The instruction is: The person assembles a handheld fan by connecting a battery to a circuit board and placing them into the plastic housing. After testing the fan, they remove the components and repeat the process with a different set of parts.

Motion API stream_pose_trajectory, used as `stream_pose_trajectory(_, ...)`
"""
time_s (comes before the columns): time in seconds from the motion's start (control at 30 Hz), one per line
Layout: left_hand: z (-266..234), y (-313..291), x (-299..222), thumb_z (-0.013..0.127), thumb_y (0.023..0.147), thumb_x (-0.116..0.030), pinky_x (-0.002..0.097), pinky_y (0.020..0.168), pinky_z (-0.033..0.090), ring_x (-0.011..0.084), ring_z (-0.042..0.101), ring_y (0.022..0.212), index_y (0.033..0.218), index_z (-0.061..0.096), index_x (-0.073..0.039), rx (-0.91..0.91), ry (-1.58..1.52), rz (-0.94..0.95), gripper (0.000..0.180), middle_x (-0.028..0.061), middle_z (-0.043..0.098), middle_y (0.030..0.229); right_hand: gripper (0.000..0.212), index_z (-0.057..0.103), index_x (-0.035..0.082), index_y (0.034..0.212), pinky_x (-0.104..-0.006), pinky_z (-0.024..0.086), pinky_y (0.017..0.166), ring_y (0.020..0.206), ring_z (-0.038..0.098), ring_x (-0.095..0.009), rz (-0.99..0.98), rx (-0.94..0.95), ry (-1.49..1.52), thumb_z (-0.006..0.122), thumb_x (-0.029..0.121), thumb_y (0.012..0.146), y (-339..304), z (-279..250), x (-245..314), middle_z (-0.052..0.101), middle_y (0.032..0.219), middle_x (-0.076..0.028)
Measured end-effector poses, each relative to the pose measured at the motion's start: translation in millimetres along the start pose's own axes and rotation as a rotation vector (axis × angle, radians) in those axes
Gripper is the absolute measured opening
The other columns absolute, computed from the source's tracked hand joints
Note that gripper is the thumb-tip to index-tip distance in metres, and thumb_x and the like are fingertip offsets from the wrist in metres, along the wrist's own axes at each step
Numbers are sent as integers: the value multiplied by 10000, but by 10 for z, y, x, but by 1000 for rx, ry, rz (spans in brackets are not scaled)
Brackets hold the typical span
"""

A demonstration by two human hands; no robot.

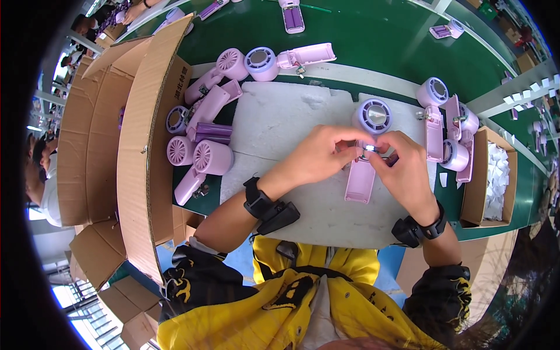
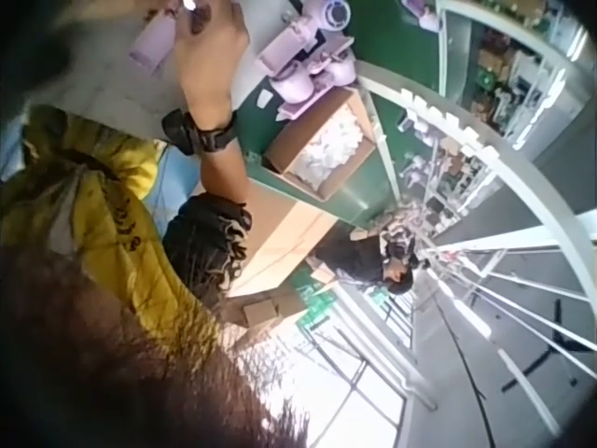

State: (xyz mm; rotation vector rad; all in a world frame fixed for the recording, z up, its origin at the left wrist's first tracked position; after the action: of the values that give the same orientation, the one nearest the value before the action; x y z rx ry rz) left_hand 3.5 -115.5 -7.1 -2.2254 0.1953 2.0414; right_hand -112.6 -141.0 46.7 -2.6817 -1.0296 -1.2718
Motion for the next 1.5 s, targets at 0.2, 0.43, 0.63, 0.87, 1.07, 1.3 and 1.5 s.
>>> stream_pose_trajectory(0.2, 47, 7, -49, 574, 835, 47, 311, 703, 511, 202, 645, 810, 1082, 713, -56, 39, 188, 101, 302, 108, 673, 972, 196, 573, -20, 896, -271, 479, 510, 557, 608, -177, 152, 166, 58, 724, 77, 815, -32, 117, -194, 625, 693, -104)
stream_pose_trajectory(0.43, -11, -10, -65, 588, 805, 1, 364, 731, 523, 296, 666, 797, 1033, 740, -84, -21, 151, 84, 286, 155, 687, 935, 346, 512, 25, 1063, -263, 447, 524, 594, 595, -137, 433, 535, 213, 736, 99, 810, -144, 295, -266, 620, 724, -57)
stream_pose_trajectory(0.63, -199, -5, -19, 554, 842, 68, 292, 764, 516, 175, 632, 900, 1124, 707, -59, -29, 132, -5, 345, 87, 635, 1079, 562, 446, 44, 1289, -248, 480, 584, 717, 616, -124, 146, 527, 304, 718, 66, 798, -109, 307, -151, 604, 905, -66)
stream_pose_trajectory(0.87, -285, -6, -63, 625, 783, 33, 286, 766, 509, 172, 622, 850, 1147, 706, -97, -22, 162, 107, 395, 70, 656, 1056, 528, 491, 25, 1324, -239, 506, 576, 716, 643, -147, 426, 509, 531, 661, 50, 825, -96, 238, -357, 614, 973, -87)
stream_pose_trajectory(1.07, -308, 3, 32, 657, 739, 26, 271, 749, 508, 138, 600, 788, 1113, 720, -98, -61, 51, -5, 398, 57, 679, 1038, 218, 663, -23, 1062, -269, 500, 520, 685, 663, -163, 536, 461, 216, 628, 95, 882, 4, 77, -449, 657, 944, -89)
stream_pose_trajectory(1.3, -304, -2, 25, 656, 725, 32, 257, 727, 505, 121, 586, 762, 1079, 728, -92, -112, 72, 8, 382, 41, 683, 1043, 181, 672, -21, 960, -326, 511, 576, 683, 657, -261, 80, 194, -162, 705, 110, 839, 53, -110, -202, 676, 896, -126)
stream_pose_trajectory(1.5, -265, -10, 26, 618, 761, 63, 247, 790, 490, 112, 605, 907, 1103, 707, -66, -77, 101, -39, 376, 43, 641, 1114, 167, 679, -24, 893, -374, 525, 645, 704, 644, -330, -112, 178, -227, 744, 77, 777, -10, -101, 17, 681, 913, -152)
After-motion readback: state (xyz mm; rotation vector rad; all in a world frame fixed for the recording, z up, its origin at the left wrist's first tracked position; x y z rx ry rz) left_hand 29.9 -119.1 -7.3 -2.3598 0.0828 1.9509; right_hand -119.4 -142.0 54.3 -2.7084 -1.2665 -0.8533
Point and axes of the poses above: each hand's wrist, its own y-axis towards the middle knuckle, its own z-axis out of the palm, x = y × z, the point moved 10 cm from there along y, towards the middle knuckle
